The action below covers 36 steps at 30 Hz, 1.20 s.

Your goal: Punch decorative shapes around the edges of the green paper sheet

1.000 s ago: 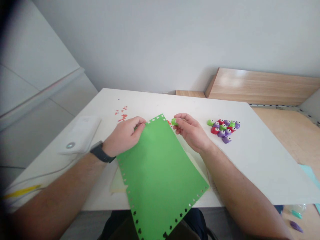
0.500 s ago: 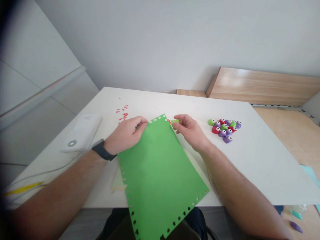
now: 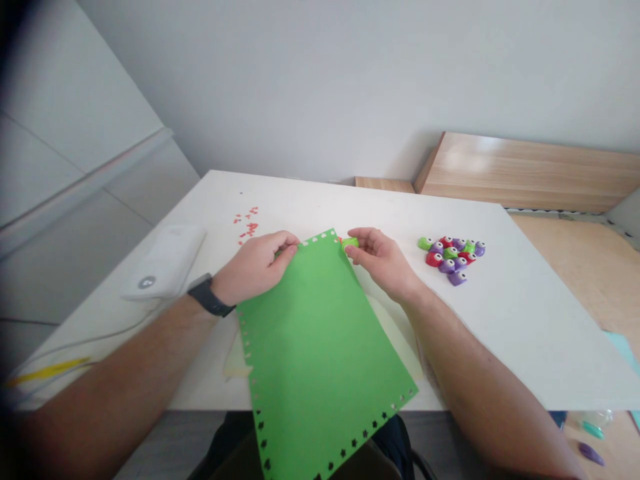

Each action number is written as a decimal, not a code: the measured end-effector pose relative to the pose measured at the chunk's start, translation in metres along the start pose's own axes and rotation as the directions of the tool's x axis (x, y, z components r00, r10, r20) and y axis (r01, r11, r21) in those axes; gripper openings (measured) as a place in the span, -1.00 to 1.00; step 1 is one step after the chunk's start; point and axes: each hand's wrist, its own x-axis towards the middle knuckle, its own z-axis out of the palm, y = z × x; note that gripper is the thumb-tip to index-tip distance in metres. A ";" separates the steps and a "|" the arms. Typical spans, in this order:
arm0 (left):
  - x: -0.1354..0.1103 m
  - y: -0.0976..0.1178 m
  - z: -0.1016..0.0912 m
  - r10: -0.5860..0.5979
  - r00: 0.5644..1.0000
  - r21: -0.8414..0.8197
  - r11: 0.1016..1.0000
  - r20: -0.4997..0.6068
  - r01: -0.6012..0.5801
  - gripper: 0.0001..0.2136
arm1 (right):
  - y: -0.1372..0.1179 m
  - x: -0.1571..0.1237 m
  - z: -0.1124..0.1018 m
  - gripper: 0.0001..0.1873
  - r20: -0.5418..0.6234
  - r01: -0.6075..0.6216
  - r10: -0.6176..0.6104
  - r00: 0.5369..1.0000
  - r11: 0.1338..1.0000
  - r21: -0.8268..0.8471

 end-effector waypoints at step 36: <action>-0.001 0.006 -0.001 0.052 0.998 -0.032 0.998 0.039 -0.051 -0.79 | -0.002 -0.004 0.005 -0.52 0.116 -0.134 0.131 0.985 0.991 0.016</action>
